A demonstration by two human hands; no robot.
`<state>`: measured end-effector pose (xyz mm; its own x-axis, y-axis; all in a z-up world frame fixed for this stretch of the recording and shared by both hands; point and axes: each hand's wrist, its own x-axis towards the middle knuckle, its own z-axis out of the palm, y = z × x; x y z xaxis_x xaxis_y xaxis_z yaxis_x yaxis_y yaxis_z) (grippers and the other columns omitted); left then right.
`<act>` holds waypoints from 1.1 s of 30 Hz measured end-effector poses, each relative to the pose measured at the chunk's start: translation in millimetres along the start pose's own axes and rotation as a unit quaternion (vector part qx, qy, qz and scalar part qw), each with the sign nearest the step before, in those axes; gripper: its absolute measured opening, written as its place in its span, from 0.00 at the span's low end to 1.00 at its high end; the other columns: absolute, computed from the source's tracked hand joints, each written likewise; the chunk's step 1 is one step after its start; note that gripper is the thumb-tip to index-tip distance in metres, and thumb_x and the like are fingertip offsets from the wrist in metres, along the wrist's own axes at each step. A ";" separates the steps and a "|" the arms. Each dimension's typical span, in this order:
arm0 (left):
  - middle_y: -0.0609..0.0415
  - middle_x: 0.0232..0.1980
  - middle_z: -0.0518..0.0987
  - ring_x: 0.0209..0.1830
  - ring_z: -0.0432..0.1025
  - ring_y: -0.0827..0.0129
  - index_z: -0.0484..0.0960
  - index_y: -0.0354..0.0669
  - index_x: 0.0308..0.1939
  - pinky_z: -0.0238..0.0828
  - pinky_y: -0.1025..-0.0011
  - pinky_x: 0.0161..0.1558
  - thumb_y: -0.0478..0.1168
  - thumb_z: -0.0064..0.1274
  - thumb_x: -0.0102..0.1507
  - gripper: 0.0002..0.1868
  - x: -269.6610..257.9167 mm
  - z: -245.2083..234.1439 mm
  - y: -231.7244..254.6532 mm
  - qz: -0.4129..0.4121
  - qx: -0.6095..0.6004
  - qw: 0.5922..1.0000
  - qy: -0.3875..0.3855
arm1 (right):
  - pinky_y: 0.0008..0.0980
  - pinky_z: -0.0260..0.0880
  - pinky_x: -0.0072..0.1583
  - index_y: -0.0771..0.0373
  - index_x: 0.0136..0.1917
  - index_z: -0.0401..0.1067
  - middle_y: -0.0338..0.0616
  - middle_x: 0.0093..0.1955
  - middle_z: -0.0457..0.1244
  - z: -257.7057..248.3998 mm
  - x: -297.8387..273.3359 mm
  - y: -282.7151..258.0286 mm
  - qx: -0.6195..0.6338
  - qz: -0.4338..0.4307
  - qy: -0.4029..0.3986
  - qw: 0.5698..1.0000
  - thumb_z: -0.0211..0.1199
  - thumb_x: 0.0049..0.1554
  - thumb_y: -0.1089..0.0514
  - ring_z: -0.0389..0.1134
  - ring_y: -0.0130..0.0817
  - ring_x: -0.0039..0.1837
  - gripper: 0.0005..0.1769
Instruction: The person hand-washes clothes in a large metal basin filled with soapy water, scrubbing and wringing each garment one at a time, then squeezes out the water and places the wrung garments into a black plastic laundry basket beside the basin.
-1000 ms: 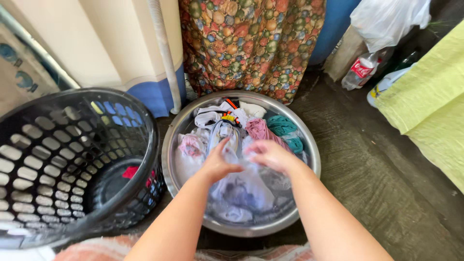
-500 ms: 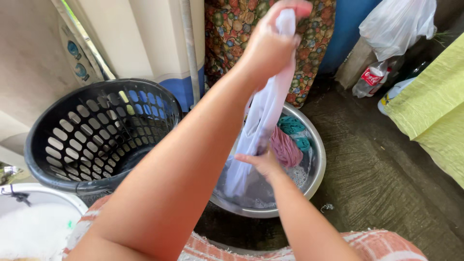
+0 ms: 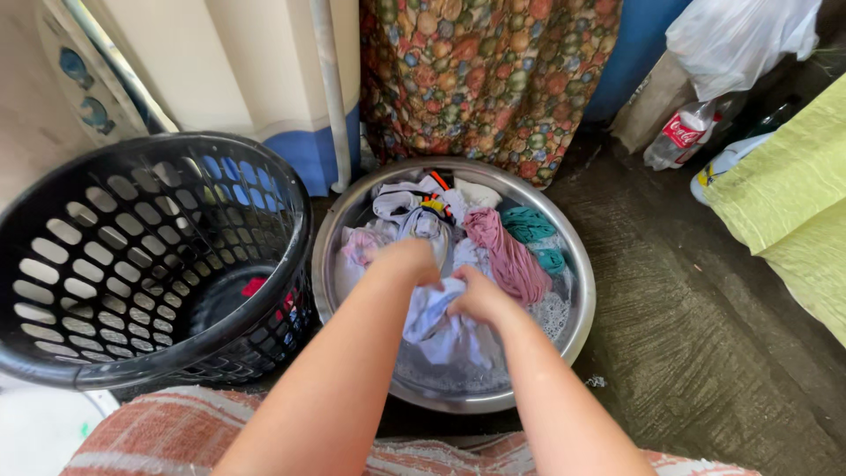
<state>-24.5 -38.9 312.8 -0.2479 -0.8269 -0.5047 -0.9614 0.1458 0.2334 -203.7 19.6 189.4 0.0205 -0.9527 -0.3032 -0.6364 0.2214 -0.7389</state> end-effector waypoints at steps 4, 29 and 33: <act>0.42 0.60 0.81 0.61 0.75 0.50 0.77 0.47 0.65 0.72 0.59 0.61 0.46 0.68 0.45 0.42 47.3 88.7 -36.9 0.157 -0.114 0.981 0.027 | 0.45 0.72 0.56 0.56 0.63 0.68 0.54 0.58 0.69 -19.7 23.3 -10.3 0.162 0.134 -0.099 0.973 0.71 0.41 0.65 0.71 0.46 0.57 0.36; 0.34 0.76 0.54 0.79 0.47 0.46 0.43 0.40 0.72 0.41 0.51 0.75 0.62 0.87 0.29 0.83 40.6 139.0 -43.9 0.083 -0.248 0.946 0.190 | 0.39 0.66 0.55 0.62 0.78 0.55 0.56 0.64 0.64 -55.2 35.4 -59.9 0.336 0.019 -0.196 0.921 0.67 0.45 0.68 0.67 0.40 0.59 0.48; 0.43 0.60 0.79 0.60 0.75 0.52 0.61 0.51 0.71 0.72 0.62 0.59 0.50 0.74 0.41 0.57 30.4 94.6 -7.2 0.045 -0.474 0.824 0.309 | 0.48 0.64 0.68 0.73 0.77 0.53 0.58 0.70 0.62 -111.1 -9.0 -84.3 0.601 -0.169 -0.258 0.738 0.65 0.53 0.56 0.65 0.47 0.69 0.44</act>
<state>-36.4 -13.7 217.2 0.0763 -0.9971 0.0006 -0.3453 -0.0259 0.9381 -235.9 -13.6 321.3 0.5086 -0.8588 0.0614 0.6088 0.3084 -0.7310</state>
